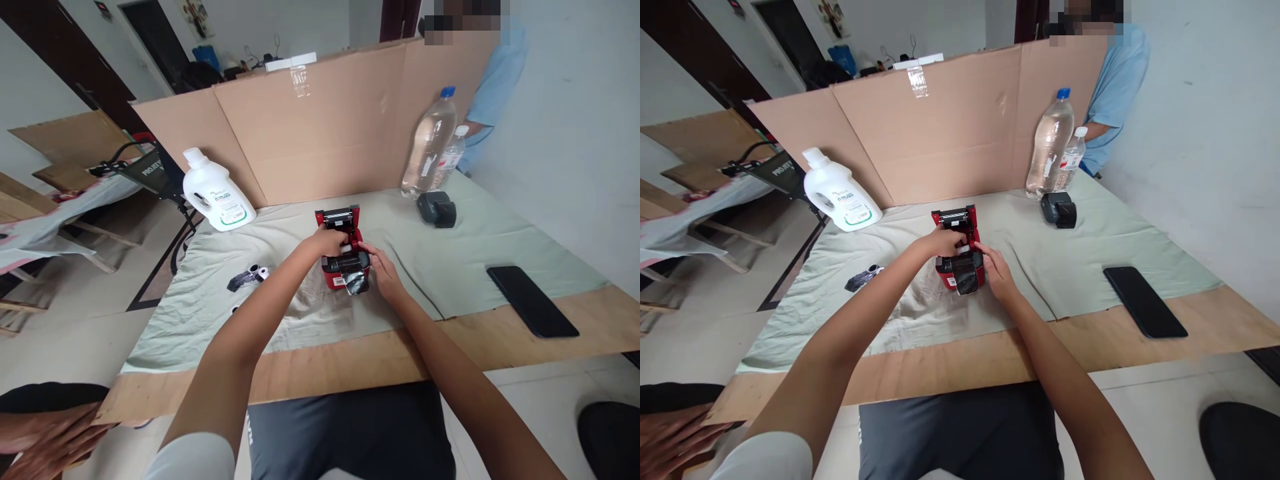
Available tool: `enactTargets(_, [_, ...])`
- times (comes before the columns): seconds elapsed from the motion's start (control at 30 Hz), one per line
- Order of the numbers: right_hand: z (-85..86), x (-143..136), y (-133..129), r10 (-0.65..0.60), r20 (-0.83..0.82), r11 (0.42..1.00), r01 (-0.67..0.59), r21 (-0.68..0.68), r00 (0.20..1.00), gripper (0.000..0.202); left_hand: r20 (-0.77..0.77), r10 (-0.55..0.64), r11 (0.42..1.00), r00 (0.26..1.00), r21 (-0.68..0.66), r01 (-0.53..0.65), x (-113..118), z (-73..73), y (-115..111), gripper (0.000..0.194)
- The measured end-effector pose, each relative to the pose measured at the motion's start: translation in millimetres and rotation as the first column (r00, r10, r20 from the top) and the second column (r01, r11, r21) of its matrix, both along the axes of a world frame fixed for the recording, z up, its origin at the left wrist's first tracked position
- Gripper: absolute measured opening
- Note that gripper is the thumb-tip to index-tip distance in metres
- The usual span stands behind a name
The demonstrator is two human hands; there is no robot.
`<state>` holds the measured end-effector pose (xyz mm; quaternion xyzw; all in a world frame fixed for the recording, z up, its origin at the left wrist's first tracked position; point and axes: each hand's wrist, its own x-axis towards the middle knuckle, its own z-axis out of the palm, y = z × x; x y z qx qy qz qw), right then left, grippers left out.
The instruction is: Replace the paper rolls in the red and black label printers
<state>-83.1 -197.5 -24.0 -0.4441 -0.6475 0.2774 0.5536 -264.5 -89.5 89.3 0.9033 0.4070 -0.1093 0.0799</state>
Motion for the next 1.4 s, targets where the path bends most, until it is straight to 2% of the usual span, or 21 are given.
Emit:
enactTargets(0.07, [0.3, 0.1, -0.2, 0.002, 0.002, 1.000, -0.002, -0.005, 1.000, 0.058, 0.081, 0.038, 0.999, 0.996, -0.012, -0.037, -5.6, 1.0, -0.4, 0.042])
enactTargets(0.13, [0.2, 0.5, -0.2, 0.008, 0.002, 1.000, -0.008, -0.013, 1.000, 0.059, 0.266, 0.059, 0.997, 0.962, -0.063, -0.043, -16.0, 0.8, -2.4, 0.048])
enactTargets(0.17, [0.0, 0.8, -0.2, 0.011, 0.001, 1.000, -0.011, -0.016, 1.000, 0.059, 0.384, 0.068, 0.994, 0.921, -0.105, -0.029, -22.4, 0.0, -4.7, 0.049])
enactTargets(0.2, [-0.1, 1.0, -0.2, 0.014, 0.000, 1.000, -0.014, -0.017, 1.000, 0.059, 0.507, 0.080, 0.989, 0.858, -0.147, -0.005, -29.6, -1.4, -8.0, 0.049])
enactTargets(0.27, [-0.2, 1.5, -0.4, 0.014, -0.002, 1.000, -0.014, -0.019, 1.000, 0.058, 0.727, 0.131, 0.979, 0.674, -0.202, 0.027, -46.1, -5.4, -18.2, 0.049])
enactTargets(0.37, [0.6, 2.1, -1.3, 0.014, -0.001, 1.000, -0.014, -0.028, 1.000, 0.058, 0.888, 0.288, 0.956, 0.358, -0.290, -0.050, -78.7, -13.0, -41.2, 0.050])
enactTargets(0.47, [2.1, 2.4, -2.4, 0.016, 0.020, 0.999, -0.015, -0.033, 1.000, 0.058, 0.887, 0.451, 0.888, 0.103, -0.434, -0.153, -119.7, -20.6, -69.8, 0.046])
enactTargets(0.63, [3.9, 1.8, -2.1, 0.016, 0.047, 0.999, -0.015, -0.030, 0.999, 0.058, 0.813, 0.547, 0.769, -0.198, -0.582, -0.266, -184.0, -30.6, -114.4, 0.047])
enactTargets(0.73, [4.4, 1.9, -1.2, 0.011, 0.070, 1.000, -0.010, -0.018, 0.997, 0.059, 0.775, 0.518, 0.696, -0.362, -0.628, -0.348, -213.6, -37.2, -129.5, 0.044])
enactTargets(0.83, [4.3, 2.9, -0.8, -0.003, 0.127, 1.000, 0.003, 0.003, 0.992, 0.060, 0.673, 0.400, 0.568, -0.622, -0.715, -0.408, -241.2, -46.2, -136.4, 0.036])
enactTargets(0.9, [4.0, 3.4, -0.9, -0.009, 0.152, 1.000, 0.007, 0.011, 0.988, 0.060, 0.561, 0.322, 0.496, -0.763, -0.786, -0.369, -259.7, -52.3, -139.9, 0.037])
enactTargets(0.97, [3.9, 3.4, -1.3, -0.010, 0.156, 1.000, 0.009, 0.008, 0.988, 0.059, 0.511, 0.295, 0.484, -0.808, -0.809, -0.334, -277.8, -57.7, -143.5, 0.039])
enactTargets(1.07, [4.0, 2.7, -2.0, -0.004, 0.144, 1.000, 0.004, -0.002, 0.990, 0.058, 0.543, 0.256, 0.492, -0.800, -0.785, -0.376, -302.4, -64.7, -147.1, 0.044])
enactTargets(1.1, [4.1, 2.5, -2.2, 0.001, 0.140, 1.000, 0.000, -0.005, 0.990, 0.057, 0.561, 0.237, 0.477, -0.793, -0.779, -0.408, -309.7, -67.0, -147.1, 0.044])
enactTargets(1.17, [4.3, 2.4, -2.5, 0.006, 0.137, 1.000, -0.005, -0.008, 0.991, 0.057, 0.609, 0.203, 0.398, -0.767, -0.767, -0.504, -322.4, -71.6, -145.1, 0.043])
enactTargets(1.27, [4.3, 3.0, -2.2, 0.007, 0.130, 1.000, -0.006, -0.014, 0.991, 0.056, 0.727, 0.190, 0.246, -0.660, -0.686, -0.685, -335.4, -78.9, -138.3, 0.047])
enactTargets(1.33, [4.2, 3.6, -1.9, 0.008, 0.124, 1.000, -0.006, -0.020, 0.992, 0.057, 0.802, 0.184, 0.227, -0.568, -0.597, -0.769, -339.4, -84.1, -132.6, 0.051])
enactTargets(1.4, [4.4, 4.0, -1.6, 0.010, 0.122, 1.000, -0.007, -0.024, 0.993, 0.056, 0.859, 0.165, 0.253, -0.485, -0.512, -0.821, -340.1, -90.1, -127.3, 0.049])
